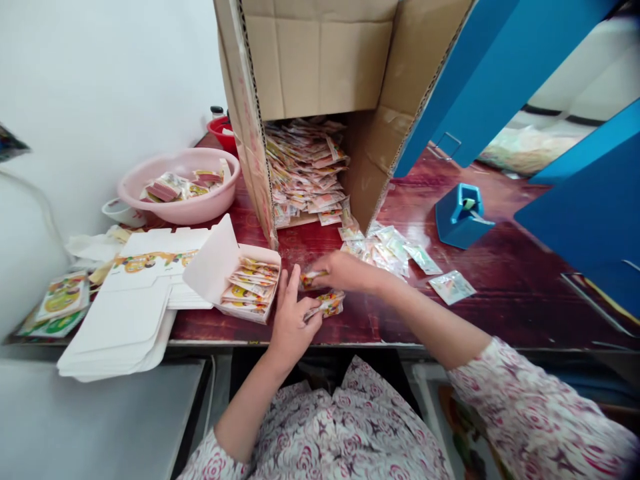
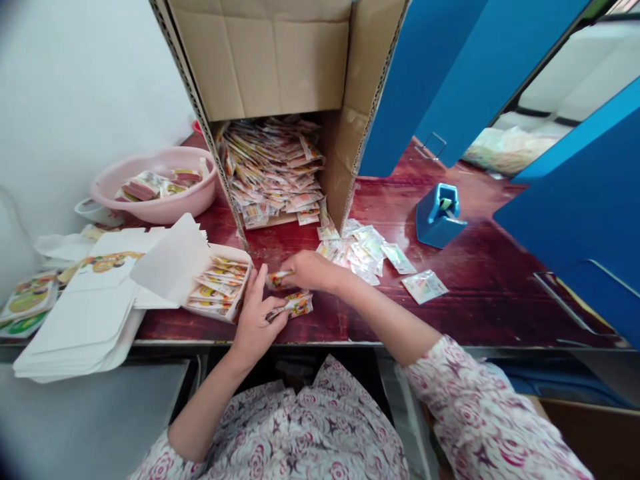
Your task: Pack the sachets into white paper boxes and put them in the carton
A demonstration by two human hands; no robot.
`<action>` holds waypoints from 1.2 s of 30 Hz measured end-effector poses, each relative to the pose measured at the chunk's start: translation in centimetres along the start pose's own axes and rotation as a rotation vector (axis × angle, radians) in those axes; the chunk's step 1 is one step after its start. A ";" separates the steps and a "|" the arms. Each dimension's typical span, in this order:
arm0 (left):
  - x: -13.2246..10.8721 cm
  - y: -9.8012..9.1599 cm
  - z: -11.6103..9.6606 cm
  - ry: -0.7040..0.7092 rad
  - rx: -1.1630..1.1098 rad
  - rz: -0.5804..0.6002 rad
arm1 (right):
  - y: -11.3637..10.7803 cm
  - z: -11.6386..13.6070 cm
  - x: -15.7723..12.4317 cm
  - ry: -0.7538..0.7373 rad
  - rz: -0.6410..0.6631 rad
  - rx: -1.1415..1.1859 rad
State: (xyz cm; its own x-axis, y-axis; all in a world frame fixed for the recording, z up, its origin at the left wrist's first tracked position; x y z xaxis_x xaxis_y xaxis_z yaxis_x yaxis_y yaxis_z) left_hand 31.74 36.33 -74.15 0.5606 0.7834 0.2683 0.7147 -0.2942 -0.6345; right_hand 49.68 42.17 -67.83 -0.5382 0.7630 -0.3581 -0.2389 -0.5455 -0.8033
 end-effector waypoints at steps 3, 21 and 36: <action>-0.1 0.3 0.2 0.036 -0.084 0.034 | 0.2 0.7 -1.4 -0.059 0.116 0.135; 0.3 0.3 0.2 -0.168 -0.064 0.133 | -10.0 -7.3 7.5 0.564 -0.381 -0.324; -0.1 0.7 0.5 0.031 -0.096 0.063 | -3.2 -1.7 1.0 0.133 -0.059 0.049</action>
State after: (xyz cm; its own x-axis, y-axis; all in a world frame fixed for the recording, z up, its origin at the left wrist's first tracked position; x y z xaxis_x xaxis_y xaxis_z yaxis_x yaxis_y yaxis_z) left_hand 31.96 36.34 -75.02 0.6171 0.7449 0.2538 0.7138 -0.3941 -0.5789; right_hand 51.28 45.30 -66.40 -0.4109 0.8318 -0.3731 -0.3083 -0.5119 -0.8018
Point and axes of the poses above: each hand's wrist, its own x-axis towards the middle knuckle, its own y-axis out of the palm, z = x × y, the point moved 1 cm from there along x, towards the middle knuckle, and after that the axes turned 14 degrees about z, right-handed, at the moved point
